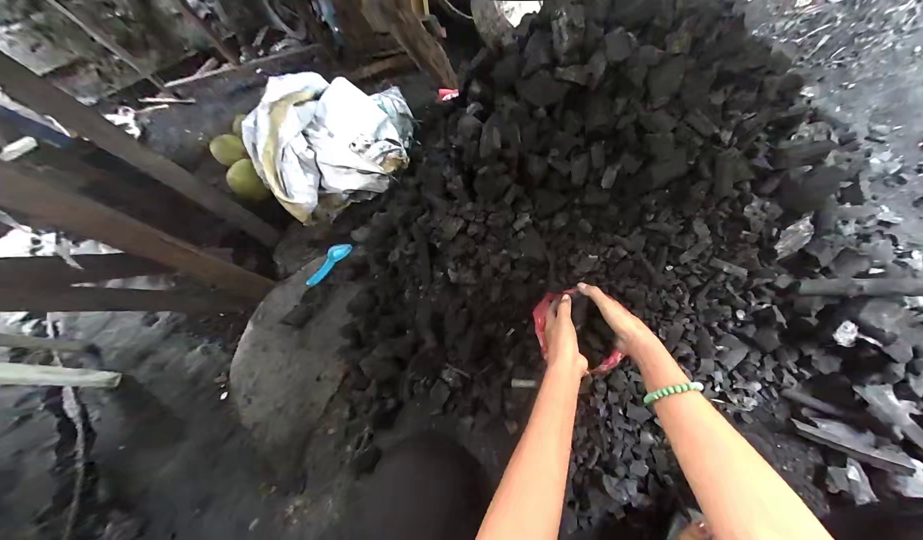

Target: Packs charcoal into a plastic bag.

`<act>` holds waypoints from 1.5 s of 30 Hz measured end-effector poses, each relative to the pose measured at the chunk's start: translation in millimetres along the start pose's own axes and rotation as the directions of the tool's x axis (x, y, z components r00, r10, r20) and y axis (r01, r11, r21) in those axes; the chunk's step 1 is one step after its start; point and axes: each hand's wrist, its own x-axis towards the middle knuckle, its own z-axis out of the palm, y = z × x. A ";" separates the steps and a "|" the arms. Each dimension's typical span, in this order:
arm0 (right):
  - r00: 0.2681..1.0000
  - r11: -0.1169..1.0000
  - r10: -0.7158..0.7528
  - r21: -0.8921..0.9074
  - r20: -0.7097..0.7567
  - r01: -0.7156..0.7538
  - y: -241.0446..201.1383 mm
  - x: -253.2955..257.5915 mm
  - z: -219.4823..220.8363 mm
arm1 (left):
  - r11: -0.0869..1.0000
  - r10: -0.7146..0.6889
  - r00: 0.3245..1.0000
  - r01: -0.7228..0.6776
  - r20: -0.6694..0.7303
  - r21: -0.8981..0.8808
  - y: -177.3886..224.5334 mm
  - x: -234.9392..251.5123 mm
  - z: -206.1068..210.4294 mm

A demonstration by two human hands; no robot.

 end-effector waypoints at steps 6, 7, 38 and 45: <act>0.991 0.960 -0.122 -0.246 0.064 0.134 -6.8 -7.4 -22.9 | 0.967 -0.130 0.987 0.106 0.092 0.233 24.0 16.6 -23.1; 0.987 0.947 -0.133 -0.282 0.086 0.153 -8.1 -3.9 -26.7 | 0.955 -0.160 0.982 0.127 0.103 0.266 26.5 14.8 -24.6; 0.885 0.639 -0.348 -0.769 -0.309 -0.017 154.0 -15.9 -51.5 | 0.630 0.300 0.863 -0.499 0.406 0.595 72.7 -11.8 -55.4; 0.902 0.894 -0.196 -0.449 -0.385 0.002 158.7 -22.0 -76.7 | 0.869 0.287 0.882 -0.404 0.374 0.286 81.2 -49.8 -45.1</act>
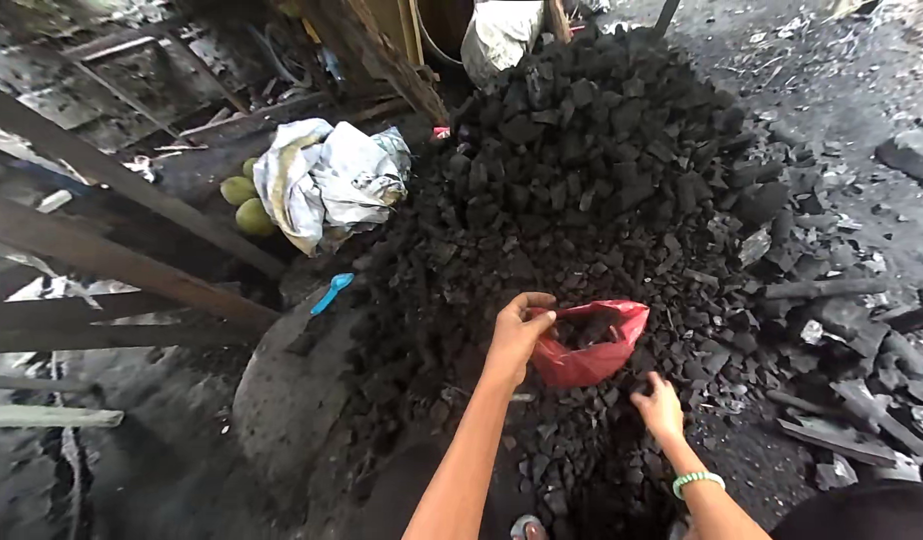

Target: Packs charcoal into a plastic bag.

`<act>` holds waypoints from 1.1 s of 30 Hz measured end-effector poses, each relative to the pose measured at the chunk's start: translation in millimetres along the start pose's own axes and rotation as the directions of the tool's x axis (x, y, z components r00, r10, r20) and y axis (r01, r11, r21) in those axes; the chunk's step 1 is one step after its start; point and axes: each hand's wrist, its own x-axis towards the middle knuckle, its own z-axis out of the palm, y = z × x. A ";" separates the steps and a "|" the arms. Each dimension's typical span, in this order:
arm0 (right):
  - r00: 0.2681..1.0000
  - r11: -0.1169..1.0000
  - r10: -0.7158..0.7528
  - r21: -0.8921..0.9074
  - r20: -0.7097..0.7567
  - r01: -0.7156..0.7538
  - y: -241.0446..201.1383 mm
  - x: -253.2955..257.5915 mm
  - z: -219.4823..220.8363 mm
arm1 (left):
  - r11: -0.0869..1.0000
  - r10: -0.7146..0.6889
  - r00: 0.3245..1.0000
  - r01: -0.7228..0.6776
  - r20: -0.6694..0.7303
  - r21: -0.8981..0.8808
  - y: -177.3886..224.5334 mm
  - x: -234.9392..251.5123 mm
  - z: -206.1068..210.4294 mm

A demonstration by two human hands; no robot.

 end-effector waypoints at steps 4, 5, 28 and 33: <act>0.976 0.726 0.121 0.687 -0.180 0.036 -44.6 -3.7 -28.8 | 0.998 0.050 0.998 -0.048 0.049 -0.049 -10.5 -15.1 -1.4; 0.978 0.658 0.057 0.744 -0.202 0.115 -64.9 -10.9 -38.8 | 0.997 0.045 0.997 -0.040 0.068 -0.068 -11.4 -17.5 -0.2; 0.859 0.826 -0.358 -0.306 0.366 0.474 -75.9 -8.4 38.9 | 0.938 0.306 0.948 -0.315 -0.086 -0.142 63.2 -97.5 -48.8; 0.866 0.701 -0.344 -0.515 0.363 0.494 -13.3 -45.7 74.8 | 0.968 0.230 0.958 -0.243 -0.173 -0.061 42.7 -107.0 -67.7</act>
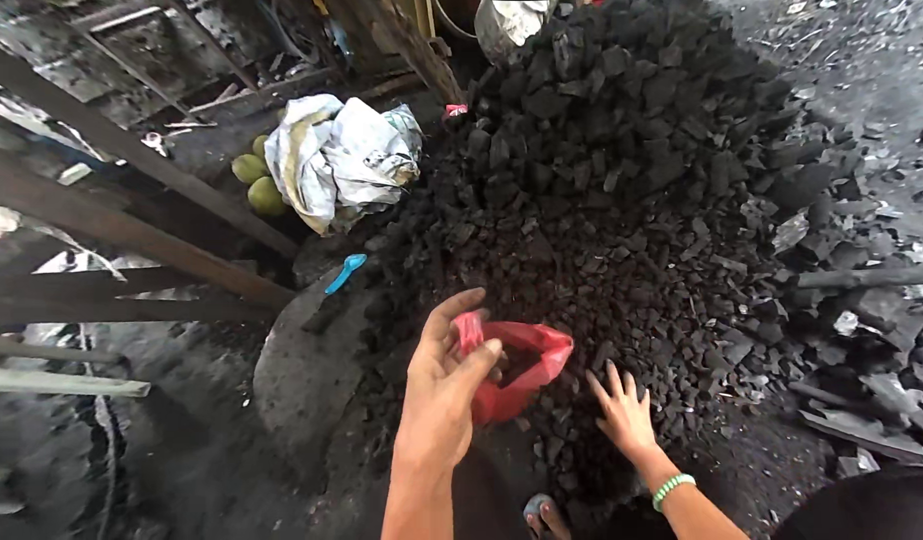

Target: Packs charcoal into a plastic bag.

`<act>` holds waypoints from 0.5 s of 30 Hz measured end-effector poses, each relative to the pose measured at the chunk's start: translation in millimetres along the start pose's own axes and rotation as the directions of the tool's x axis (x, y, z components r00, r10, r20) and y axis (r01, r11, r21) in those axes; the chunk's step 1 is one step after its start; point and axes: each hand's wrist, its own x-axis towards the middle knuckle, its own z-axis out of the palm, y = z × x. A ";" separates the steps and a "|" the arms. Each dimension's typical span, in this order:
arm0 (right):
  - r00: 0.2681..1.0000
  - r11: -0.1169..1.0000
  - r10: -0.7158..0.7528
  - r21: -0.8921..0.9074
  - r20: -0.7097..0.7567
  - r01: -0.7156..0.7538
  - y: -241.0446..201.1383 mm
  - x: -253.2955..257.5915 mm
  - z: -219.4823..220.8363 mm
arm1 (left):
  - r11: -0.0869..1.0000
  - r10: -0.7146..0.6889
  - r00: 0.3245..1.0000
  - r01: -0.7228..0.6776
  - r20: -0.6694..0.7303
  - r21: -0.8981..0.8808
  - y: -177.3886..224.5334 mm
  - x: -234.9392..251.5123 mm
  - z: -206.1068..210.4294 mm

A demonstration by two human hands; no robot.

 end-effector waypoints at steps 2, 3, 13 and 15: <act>0.999 0.998 -0.049 -0.047 0.002 0.049 15.3 -6.2 0.0 | 1.000 -0.014 0.999 0.014 -0.030 0.001 -4.3 -1.4 -6.3; 0.999 0.998 -0.038 -0.049 0.010 0.039 20.1 -5.0 -4.8 | 1.000 -0.022 0.999 0.022 -0.039 -0.005 -6.5 -2.3 -8.1; 0.998 0.557 0.052 0.829 0.032 -0.056 45.9 12.2 -78.7 | 0.980 -0.052 0.986 0.082 0.161 -0.181 -32.0 -14.5 7.3; 0.997 0.274 0.071 0.962 0.003 -0.022 38.7 1.0 -120.3 | 0.969 -0.053 0.968 0.109 0.247 -0.221 -37.6 -17.4 22.6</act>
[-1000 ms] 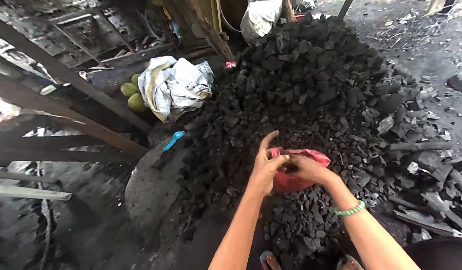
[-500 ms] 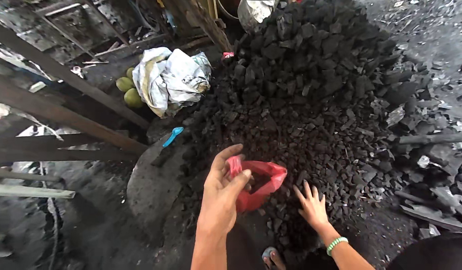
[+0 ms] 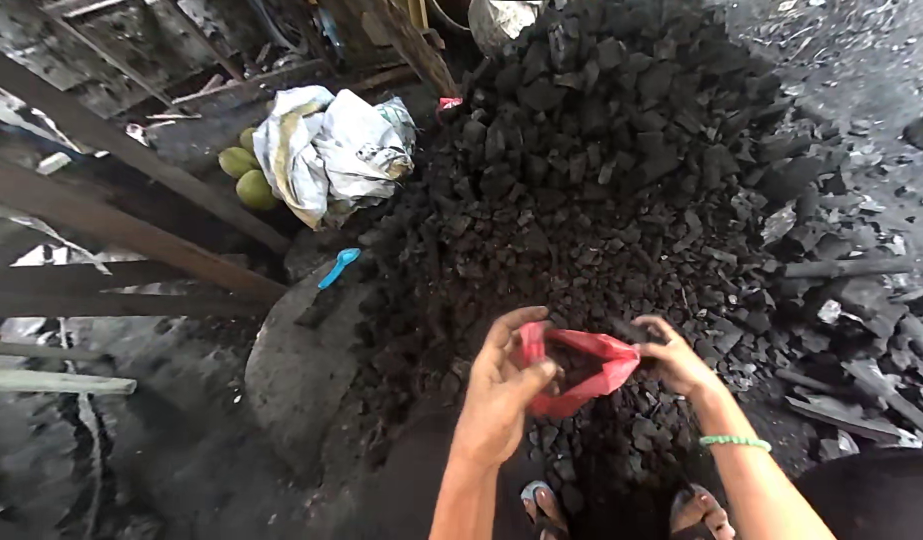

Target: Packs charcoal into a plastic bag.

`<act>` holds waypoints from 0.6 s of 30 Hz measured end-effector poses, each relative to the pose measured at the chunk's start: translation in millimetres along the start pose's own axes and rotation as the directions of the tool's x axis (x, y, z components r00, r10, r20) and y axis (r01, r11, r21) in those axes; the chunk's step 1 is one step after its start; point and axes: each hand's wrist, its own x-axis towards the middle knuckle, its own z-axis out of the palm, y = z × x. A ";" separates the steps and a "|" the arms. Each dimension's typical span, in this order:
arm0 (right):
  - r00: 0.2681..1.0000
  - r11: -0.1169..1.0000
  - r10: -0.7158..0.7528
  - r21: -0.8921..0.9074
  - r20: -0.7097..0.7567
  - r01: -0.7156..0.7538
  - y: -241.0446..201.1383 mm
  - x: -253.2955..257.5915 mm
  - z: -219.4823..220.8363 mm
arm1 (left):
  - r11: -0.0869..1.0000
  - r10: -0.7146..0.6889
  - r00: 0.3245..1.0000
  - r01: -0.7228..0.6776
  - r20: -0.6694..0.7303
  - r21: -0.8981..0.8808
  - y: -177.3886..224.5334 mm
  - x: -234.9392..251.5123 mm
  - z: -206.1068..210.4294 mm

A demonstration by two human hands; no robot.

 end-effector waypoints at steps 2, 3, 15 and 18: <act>0.990 0.971 -0.136 0.203 0.043 0.124 -38.0 -12.2 -6.6 | 0.998 -0.043 0.997 0.045 0.066 -0.032 -6.1 1.3 12.8; 0.966 0.940 -0.234 0.278 0.114 0.195 -52.4 -17.7 -8.8 | 0.996 -0.061 0.995 0.066 0.084 -0.054 -8.1 2.4 16.9; 0.864 0.174 0.414 -0.957 0.287 0.234 -13.4 -15.1 110.5 | 0.955 -0.280 0.956 0.269 -0.084 -0.124 -64.2 5.2 -4.8; 0.853 0.469 0.288 -0.841 0.435 0.271 -38.0 -10.1 80.0 | 0.953 -0.289 0.952 0.275 -0.103 -0.129 -65.0 1.0 -12.1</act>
